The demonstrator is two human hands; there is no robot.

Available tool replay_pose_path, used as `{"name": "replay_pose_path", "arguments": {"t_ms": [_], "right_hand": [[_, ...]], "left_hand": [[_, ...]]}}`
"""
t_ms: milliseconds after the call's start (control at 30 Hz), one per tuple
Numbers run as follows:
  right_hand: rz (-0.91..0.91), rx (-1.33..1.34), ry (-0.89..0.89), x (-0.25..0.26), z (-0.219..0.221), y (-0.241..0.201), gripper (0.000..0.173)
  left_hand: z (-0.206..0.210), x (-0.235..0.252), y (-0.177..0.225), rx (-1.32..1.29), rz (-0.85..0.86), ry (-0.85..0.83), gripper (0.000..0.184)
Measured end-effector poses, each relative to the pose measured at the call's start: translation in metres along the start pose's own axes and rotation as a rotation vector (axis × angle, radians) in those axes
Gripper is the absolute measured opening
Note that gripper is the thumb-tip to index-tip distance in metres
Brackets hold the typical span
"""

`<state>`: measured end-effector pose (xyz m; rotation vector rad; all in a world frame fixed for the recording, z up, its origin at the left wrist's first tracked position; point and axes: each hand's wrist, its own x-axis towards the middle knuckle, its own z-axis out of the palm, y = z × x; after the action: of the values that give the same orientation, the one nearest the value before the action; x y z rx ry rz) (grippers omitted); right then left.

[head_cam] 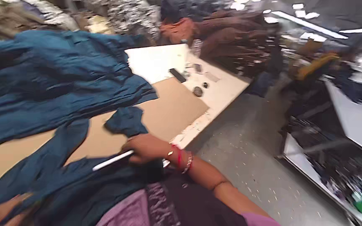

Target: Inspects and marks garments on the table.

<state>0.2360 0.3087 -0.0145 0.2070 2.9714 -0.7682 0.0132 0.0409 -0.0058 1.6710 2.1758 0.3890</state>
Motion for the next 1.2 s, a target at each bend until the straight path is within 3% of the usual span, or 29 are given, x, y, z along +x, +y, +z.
{"name": "replay_pose_path", "arguments": {"t_ms": [100, 167, 233, 300, 367, 467, 567, 667, 800, 867, 967, 1000, 1067, 1133, 1167, 1200], "right_hand": [[-0.337, 0.23, 0.078, 0.005, -0.01, 0.022, 0.023], [-0.476, 0.425, -0.018, 0.014, -0.02, 0.034, 0.03], [-0.375, 0.356, -0.009, 0.032, -0.014, 0.043, 0.034], [-0.169, 0.129, 0.082, 0.06, 0.008, 0.052, 0.051], [-0.066, 0.129, 0.165, 0.077, 0.028, 0.064, 0.052], [-0.012, 0.104, 0.181, 0.079, 0.036, 0.072, 0.056], [0.102, 0.109, 0.151, 0.09, 0.049, 0.08, 0.063], [0.203, 0.2, 0.141, 0.115, 0.054, 0.096, 0.055], [0.237, 0.035, -0.149, 0.136, 0.034, 0.092, 0.053], [0.137, -0.044, -0.093, 0.125, 0.026, 0.081, 0.049], [-0.34, -0.028, 0.415, 0.095, 0.01, 0.067, 0.035], [-0.475, 0.033, 0.441, 0.084, 0.0, 0.059, 0.036], [-0.648, 0.184, 0.18, 0.058, -0.011, 0.048, 0.04], [-0.753, 0.295, -0.132, 0.051, -0.002, 0.048, 0.044], [-0.767, 0.322, -0.147, 0.054, 0.006, 0.05, 0.04], [-0.737, 0.3, -0.028, 0.057, 0.015, 0.053, 0.035]], "left_hand": [[0.007, -0.019, -0.014, -0.269, -0.013, -0.139, 0.048], [0.01, -0.027, -0.01, -0.653, -0.093, -0.214, 0.045], [0.013, -0.023, -0.011, -0.702, -0.234, -0.19, 0.047], [0.028, -0.011, -0.026, -0.325, -0.429, -0.046, 0.051], [0.047, 0.001, -0.037, -0.032, -0.581, 0.063, 0.047], [0.067, 0.004, -0.023, 0.139, -0.43, 0.477, 0.039], [0.084, 0.014, 0.007, 0.097, -0.273, 0.739, 0.026], [0.108, 0.039, 0.023, -0.08, -0.224, 0.819, 0.025], [0.112, 0.076, 0.031, -0.167, -0.217, 0.859, 0.023], [0.101, 0.083, 0.035, -0.152, -0.215, 0.859, 0.024], [0.08, 0.086, 0.034, -0.044, -0.176, 0.723, 0.048], [0.075, 0.085, 0.033, 0.01, -0.155, 0.656, 0.048], [0.075, 0.078, 0.028, 0.111, -0.133, 0.53, 0.025], [0.075, 0.069, 0.022, 0.097, -0.158, 0.378, 0.019], [0.075, 0.064, 0.019, 0.067, -0.169, 0.315, 0.019], [0.078, 0.059, 0.017, 0.041, -0.168, 0.284, 0.021]]}}
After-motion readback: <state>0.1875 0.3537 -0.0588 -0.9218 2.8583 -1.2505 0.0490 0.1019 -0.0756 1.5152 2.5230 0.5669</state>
